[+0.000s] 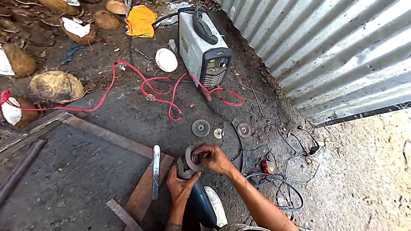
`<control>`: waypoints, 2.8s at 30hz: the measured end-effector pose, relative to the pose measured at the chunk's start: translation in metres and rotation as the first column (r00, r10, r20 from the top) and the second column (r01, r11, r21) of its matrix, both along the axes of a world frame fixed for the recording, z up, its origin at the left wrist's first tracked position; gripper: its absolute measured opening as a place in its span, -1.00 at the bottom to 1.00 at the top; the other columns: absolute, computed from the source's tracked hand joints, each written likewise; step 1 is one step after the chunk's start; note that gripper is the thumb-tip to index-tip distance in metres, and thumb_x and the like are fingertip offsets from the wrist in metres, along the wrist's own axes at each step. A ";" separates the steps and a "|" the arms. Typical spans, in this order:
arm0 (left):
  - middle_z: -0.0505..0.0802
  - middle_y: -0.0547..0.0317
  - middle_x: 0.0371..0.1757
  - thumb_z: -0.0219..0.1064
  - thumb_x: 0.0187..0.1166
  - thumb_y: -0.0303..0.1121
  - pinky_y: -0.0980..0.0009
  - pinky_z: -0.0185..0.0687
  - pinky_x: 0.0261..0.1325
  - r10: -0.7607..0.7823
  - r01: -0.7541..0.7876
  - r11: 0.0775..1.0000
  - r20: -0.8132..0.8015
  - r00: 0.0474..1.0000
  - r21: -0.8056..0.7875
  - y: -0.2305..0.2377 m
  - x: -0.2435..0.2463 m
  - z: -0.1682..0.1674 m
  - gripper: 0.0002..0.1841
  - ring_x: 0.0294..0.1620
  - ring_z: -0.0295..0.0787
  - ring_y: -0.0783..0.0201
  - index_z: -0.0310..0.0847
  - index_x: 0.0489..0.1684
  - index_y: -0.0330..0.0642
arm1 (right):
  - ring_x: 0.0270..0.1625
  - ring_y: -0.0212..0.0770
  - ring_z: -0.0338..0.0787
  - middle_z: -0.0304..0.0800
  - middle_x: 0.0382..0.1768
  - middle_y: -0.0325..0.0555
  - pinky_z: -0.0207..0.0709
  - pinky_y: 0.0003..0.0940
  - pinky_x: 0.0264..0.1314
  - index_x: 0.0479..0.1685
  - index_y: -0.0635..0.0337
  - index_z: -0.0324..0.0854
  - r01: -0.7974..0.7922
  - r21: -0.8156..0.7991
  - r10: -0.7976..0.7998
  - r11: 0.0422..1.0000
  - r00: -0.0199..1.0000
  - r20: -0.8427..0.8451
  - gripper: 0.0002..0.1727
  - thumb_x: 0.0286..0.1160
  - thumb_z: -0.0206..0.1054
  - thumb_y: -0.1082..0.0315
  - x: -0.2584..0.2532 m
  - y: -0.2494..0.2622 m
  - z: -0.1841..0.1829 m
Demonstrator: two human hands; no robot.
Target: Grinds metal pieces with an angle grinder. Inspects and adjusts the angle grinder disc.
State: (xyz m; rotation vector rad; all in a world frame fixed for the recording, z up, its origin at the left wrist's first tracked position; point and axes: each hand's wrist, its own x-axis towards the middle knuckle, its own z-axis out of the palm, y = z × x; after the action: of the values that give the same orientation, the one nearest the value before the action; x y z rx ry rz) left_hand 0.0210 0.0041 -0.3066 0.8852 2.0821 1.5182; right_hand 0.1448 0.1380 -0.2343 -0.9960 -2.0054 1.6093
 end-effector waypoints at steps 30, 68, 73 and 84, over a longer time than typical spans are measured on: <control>0.82 -0.04 0.23 0.78 -0.34 -0.16 0.48 0.65 0.39 -0.070 0.045 0.993 0.247 0.966 0.106 0.004 0.000 -0.010 0.03 0.25 0.76 0.41 0.52 0.36 -0.52 | -0.49 -0.33 0.56 0.55 -0.43 -0.20 0.56 -0.38 -0.45 0.05 0.31 0.64 0.464 -0.425 -0.482 0.777 0.873 0.072 -0.63 0.81 -0.11 0.36 -0.005 -0.012 -0.026; 0.80 -0.13 0.13 0.70 -0.07 -0.32 0.20 0.82 0.20 -0.109 -0.231 0.928 0.809 0.578 0.291 0.002 -0.009 -0.005 0.01 0.09 0.86 0.16 0.22 0.54 -0.43 | -0.43 -0.22 0.56 0.65 -0.44 -0.06 0.50 -0.18 -0.28 -0.27 0.30 0.70 0.183 0.003 -0.167 0.983 0.890 0.425 -0.70 0.53 0.51 0.19 -0.012 0.130 -0.025; 0.80 -0.16 0.18 0.71 -0.17 -0.44 0.23 0.81 0.26 -0.190 -0.100 0.945 0.770 0.609 0.312 0.007 0.001 -0.009 0.04 0.17 0.84 0.14 0.24 0.54 -0.47 | -0.70 -0.49 0.31 0.44 -0.68 -0.40 0.29 -0.55 -0.60 -0.35 0.08 0.56 0.236 -0.494 -0.272 0.837 0.962 0.000 -0.81 0.70 0.28 0.32 -0.012 0.053 0.035; 0.80 -0.14 0.20 0.66 -0.20 -0.61 0.22 0.79 0.30 -0.216 -0.109 0.934 0.779 0.588 0.341 0.007 0.010 -0.009 0.01 0.20 0.84 0.14 0.24 0.52 -0.47 | -0.69 -0.51 0.39 0.59 -0.62 -0.33 0.27 -0.59 -0.64 -0.46 0.15 0.66 0.151 -0.421 -0.178 0.894 0.984 -0.025 -0.79 0.55 0.44 0.32 -0.012 -0.007 0.007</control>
State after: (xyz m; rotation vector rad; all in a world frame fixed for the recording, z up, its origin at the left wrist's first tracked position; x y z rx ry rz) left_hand 0.0307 0.0111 -0.3161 0.2216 1.1017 1.8251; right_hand 0.1332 0.1314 -0.2273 -1.2094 -1.5136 1.9910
